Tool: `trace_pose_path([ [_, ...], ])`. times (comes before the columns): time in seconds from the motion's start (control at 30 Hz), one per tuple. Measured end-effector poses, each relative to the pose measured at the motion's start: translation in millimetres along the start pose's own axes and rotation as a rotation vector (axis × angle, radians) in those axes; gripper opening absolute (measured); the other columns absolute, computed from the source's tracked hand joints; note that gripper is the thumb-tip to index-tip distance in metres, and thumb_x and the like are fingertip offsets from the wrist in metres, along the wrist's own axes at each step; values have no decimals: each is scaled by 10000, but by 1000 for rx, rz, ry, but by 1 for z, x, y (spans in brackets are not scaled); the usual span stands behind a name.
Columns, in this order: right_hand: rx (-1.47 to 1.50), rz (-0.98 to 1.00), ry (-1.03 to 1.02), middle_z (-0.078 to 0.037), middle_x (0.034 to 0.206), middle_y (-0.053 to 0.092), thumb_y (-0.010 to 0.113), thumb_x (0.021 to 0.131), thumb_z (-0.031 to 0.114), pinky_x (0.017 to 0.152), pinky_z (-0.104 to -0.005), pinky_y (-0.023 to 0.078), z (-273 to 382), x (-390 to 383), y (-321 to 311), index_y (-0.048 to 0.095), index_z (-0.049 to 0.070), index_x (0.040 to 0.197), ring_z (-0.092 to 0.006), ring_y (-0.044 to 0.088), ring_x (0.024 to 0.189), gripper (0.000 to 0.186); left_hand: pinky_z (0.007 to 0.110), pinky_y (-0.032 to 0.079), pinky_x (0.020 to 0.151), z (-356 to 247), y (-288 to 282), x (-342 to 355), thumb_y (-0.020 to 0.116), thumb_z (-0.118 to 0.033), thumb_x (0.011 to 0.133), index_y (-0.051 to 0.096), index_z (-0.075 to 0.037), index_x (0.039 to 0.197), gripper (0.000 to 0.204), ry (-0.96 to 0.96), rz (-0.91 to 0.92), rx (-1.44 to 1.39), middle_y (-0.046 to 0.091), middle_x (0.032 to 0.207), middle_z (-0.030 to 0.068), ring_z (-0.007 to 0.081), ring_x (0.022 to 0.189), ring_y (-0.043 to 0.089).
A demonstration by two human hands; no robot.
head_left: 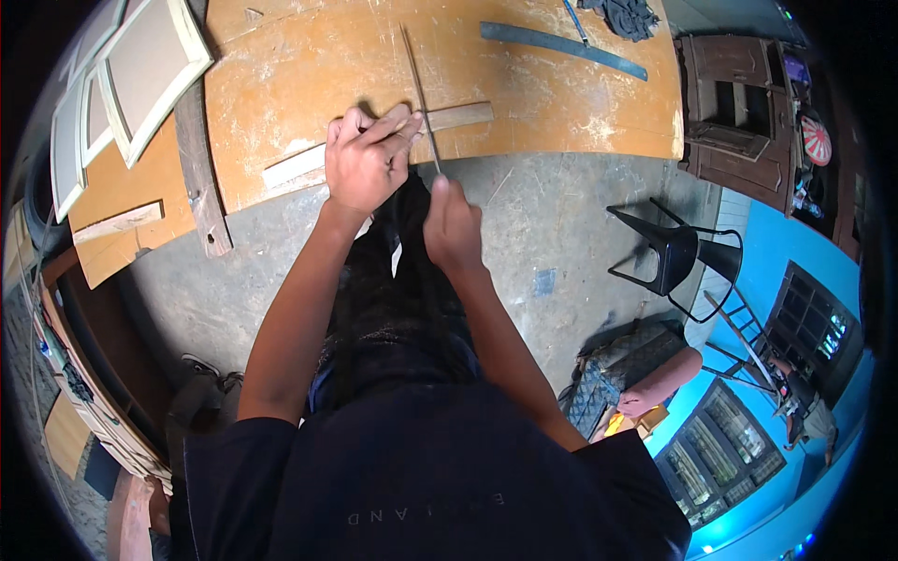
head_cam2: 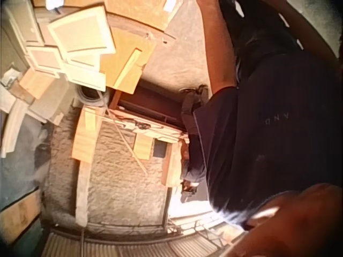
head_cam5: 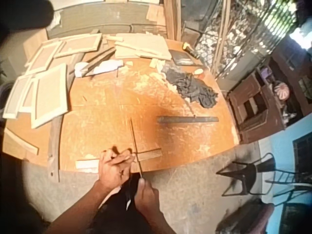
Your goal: The recorder is measuring, marking, and sawing a small wooden stick as part of a framing project.
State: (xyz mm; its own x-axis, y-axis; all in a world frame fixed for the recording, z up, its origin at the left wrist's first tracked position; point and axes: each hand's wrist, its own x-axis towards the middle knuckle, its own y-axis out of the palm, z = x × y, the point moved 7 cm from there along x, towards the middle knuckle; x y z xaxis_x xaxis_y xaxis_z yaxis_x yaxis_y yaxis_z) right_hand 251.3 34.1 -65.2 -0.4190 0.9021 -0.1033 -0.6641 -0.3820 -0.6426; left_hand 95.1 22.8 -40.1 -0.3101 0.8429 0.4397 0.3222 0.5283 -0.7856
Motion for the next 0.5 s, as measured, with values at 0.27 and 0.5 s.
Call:
trace_pose_path([
  [0.27,-10,124,204,-300,692,581,424,1080,255,566,-569,420,-30,-39,-12,572,7,907,-537,588,684,337,324,410,800,1,-5,0,747,-147,717,804,-235,1080,378,2,-7,-4,704,1129,-163,175,863,518],
  [0.5,-44,-63,-9,-291,680,574,419,1081,267,554,-562,413,4,18,7,570,14,895,-518,595,664,348,322,407,788,1,0,6,753,-143,712,802,-216,1078,377,14,-6,-24,706,1130,-157,170,834,510],
])
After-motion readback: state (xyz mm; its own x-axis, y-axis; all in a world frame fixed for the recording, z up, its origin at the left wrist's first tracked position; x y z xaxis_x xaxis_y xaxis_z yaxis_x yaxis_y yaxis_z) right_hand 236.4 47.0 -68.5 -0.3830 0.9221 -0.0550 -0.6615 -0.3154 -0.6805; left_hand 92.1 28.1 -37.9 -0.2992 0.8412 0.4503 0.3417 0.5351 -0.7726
